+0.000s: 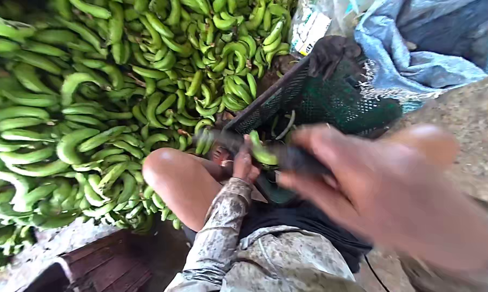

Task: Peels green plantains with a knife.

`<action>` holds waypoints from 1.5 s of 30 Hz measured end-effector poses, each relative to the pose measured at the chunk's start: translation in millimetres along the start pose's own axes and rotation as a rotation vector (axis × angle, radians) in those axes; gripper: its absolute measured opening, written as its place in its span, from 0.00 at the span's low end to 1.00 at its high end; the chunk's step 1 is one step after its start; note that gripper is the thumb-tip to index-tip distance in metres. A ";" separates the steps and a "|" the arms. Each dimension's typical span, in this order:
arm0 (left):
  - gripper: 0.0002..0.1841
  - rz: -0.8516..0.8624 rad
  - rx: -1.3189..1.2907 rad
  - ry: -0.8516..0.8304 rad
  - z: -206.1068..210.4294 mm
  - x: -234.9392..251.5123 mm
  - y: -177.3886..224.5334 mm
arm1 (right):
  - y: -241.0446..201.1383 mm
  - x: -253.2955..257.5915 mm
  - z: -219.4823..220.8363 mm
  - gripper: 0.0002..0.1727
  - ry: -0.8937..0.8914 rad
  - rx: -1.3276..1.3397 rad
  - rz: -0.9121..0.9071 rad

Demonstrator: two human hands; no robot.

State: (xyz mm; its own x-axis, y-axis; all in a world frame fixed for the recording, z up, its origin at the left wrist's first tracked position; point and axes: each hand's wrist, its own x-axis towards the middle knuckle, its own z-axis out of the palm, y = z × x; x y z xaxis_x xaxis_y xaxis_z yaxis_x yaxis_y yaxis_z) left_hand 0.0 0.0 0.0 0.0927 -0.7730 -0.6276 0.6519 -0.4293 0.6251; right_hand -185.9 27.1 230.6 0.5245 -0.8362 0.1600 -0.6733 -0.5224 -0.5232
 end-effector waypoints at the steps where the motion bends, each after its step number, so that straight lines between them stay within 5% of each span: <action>1: 0.24 -0.009 0.008 -0.028 1.9 1.7 2.5 | 31.3 13.0 16.9 0.25 -0.055 0.036 0.101; 4: 0.26 -0.171 0.027 0.105 5.8 12.2 11.3 | 126.2 25.1 89.3 0.30 -0.177 0.370 0.500; 7: 0.19 -0.210 -0.010 0.155 7.4 17.0 23.6 | 169.4 15.1 144.2 0.32 -0.118 0.601 0.663; 13: 0.24 -0.168 0.089 -0.085 8.7 28.0 45.6 | 155.6 6.1 160.6 0.29 -0.136 0.631 0.475; 20: 0.22 -0.057 0.151 -0.083 22.8 37.3 43.4 | 138.9 1.4 171.1 0.28 -0.103 0.484 0.189; 24: 0.22 -0.031 0.223 -0.084 29.4 31.5 26.4 | 147.2 10.4 179.3 0.27 -0.185 0.395 0.293; 31: 0.22 -0.035 0.310 -0.157 24.5 9.5 23.4 | 205.7 27.4 150.7 0.31 0.080 0.198 0.866; 33: 0.22 -0.049 0.281 -0.116 18.3 15.2 29.5 | 204.4 23.4 145.0 0.32 0.073 0.223 0.826; 40: 0.25 0.107 0.374 -0.121 16.7 37.3 35.6 | 146.2 12.2 174.9 0.24 -0.170 0.561 0.220; 42: 0.26 0.063 0.395 -0.176 17.0 27.1 34.1 | 150.5 20.8 176.7 0.23 -0.195 0.516 0.275; 45: 0.24 -0.030 0.397 -0.227 12.7 14.2 32.8 | 180.5 34.7 167.2 0.27 0.040 0.330 0.529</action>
State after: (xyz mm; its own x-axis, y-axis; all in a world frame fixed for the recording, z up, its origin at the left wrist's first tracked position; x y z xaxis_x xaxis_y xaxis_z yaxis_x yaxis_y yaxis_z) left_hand 13.1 -31.0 17.4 -0.1174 -0.8213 -0.5583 0.3084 -0.5646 0.7656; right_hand -202.0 -68.4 1.7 0.1395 -0.9767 -0.1633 -0.6368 0.0378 -0.7701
